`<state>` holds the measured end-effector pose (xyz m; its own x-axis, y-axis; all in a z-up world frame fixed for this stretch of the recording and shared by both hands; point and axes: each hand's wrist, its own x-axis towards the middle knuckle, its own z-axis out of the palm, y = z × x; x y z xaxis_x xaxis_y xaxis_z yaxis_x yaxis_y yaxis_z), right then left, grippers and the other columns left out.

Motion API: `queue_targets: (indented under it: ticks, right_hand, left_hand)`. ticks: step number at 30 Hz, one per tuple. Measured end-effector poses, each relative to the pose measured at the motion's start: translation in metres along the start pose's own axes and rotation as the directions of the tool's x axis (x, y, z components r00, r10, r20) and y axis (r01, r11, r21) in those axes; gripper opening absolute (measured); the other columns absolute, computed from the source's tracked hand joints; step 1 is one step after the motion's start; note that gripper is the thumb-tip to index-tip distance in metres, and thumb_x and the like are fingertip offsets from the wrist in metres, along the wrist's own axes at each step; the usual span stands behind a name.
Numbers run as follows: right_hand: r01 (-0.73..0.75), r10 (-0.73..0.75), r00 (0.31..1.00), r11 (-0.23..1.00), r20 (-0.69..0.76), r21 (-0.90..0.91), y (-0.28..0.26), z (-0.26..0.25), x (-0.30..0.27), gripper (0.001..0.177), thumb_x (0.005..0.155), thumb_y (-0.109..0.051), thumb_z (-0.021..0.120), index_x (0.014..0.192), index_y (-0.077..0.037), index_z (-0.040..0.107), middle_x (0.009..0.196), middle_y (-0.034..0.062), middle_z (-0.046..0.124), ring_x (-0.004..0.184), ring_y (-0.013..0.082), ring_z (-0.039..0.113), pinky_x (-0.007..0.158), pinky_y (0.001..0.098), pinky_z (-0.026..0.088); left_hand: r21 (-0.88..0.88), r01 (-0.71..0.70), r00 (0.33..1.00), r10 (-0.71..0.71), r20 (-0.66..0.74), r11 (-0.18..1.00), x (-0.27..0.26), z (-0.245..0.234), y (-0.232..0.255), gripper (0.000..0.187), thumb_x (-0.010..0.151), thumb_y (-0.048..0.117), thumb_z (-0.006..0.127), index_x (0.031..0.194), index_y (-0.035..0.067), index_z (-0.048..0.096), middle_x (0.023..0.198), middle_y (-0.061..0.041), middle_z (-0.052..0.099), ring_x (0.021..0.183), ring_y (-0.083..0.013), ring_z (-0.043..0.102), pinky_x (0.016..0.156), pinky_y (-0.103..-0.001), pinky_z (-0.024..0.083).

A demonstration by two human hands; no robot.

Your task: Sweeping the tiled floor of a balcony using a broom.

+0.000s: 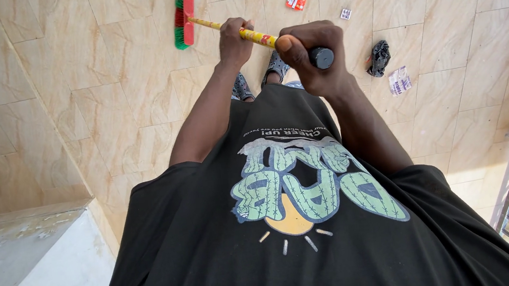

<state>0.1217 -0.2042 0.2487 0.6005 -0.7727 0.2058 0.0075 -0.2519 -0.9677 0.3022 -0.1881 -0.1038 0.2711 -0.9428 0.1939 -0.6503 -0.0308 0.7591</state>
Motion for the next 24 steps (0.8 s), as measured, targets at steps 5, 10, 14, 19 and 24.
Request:
queue_targets:
  ticks: [5, 10, 14, 19, 24]
  right_hand:
    - [-0.042, 0.027, 0.991, 0.993, -0.132, -0.109, -0.020, -0.052, -0.004, 0.055, 0.116, -0.027, 0.059, 0.069, 0.001, 0.050, 0.059, 0.0034, 0.043, 0.046, 0.0129, 0.036, 0.047, 0.0294, 0.025]
    - [-0.011, -0.021, 0.987, 0.980, -0.158, -0.199, -0.033, -0.092, -0.016, 0.057, 0.117, -0.026, 0.059, 0.067, -0.001, 0.050, 0.058, 0.0043, 0.043, 0.044, 0.0123, 0.036, 0.046, 0.0296, 0.025]
    - [0.136, -0.195, 0.956, 0.958, -0.220, -0.254, -0.044, -0.117, -0.021, 0.055, 0.114, -0.029, 0.053, 0.066, -0.003, 0.054, 0.055, 0.0054, 0.047, 0.038, 0.0121, 0.039, 0.040, 0.0270, 0.026]
    - [0.361, -0.380, 0.898, 0.925, -0.222, -0.120, -0.042, -0.141, -0.010, 0.055, 0.113, -0.031, 0.053, 0.065, -0.004, 0.051, 0.054, 0.0099, 0.049, 0.042, 0.0163, 0.046, 0.038, 0.0270, 0.037]
    - [0.463, -0.415, 0.852, 0.882, -0.319, 0.092, 0.013, -0.137, 0.018, 0.055, 0.112, -0.026, 0.053, 0.062, -0.005, 0.043, 0.048, 0.0074, 0.044, 0.037, 0.0159, 0.043, 0.038, 0.0314, 0.039]
  left_hand:
    - [-0.046, 0.008, 0.970, 0.004, 0.244, 0.999, 0.017, 0.062, 0.059, 0.033, 0.100, 0.022, 0.067, 0.075, 0.003, 0.059, 0.080, -0.018, 0.064, 0.086, -0.0392, 0.063, 0.083, -0.051, 0.049]
    - [-0.185, -0.149, 0.936, 0.199, 0.291, 0.971, 0.034, 0.084, 0.132, 0.033, 0.098, 0.026, 0.066, 0.075, 0.004, 0.059, 0.080, -0.016, 0.063, 0.085, -0.0377, 0.061, 0.079, -0.050, 0.049]
    - [-0.235, -0.202, 0.911, 0.270, 0.313, 0.951, 0.053, 0.068, 0.192, 0.037, 0.100, 0.032, 0.065, 0.075, 0.006, 0.057, 0.077, -0.012, 0.062, 0.082, -0.0338, 0.060, 0.073, -0.047, 0.049]
    - [-0.196, -0.198, 0.902, 0.257, 0.347, 0.960, 0.071, 0.055, 0.192, 0.046, 0.101, 0.035, 0.068, 0.069, 0.006, 0.052, 0.068, -0.010, 0.058, 0.073, -0.0294, 0.060, 0.069, -0.046, 0.049]
    - [-0.085, -0.137, 0.983, 0.146, 0.111, 0.987, 0.091, 0.040, 0.147, 0.040, 0.095, 0.029, 0.078, 0.071, 0.007, 0.053, 0.070, -0.009, 0.059, 0.076, -0.0313, 0.061, 0.069, -0.047, 0.048]
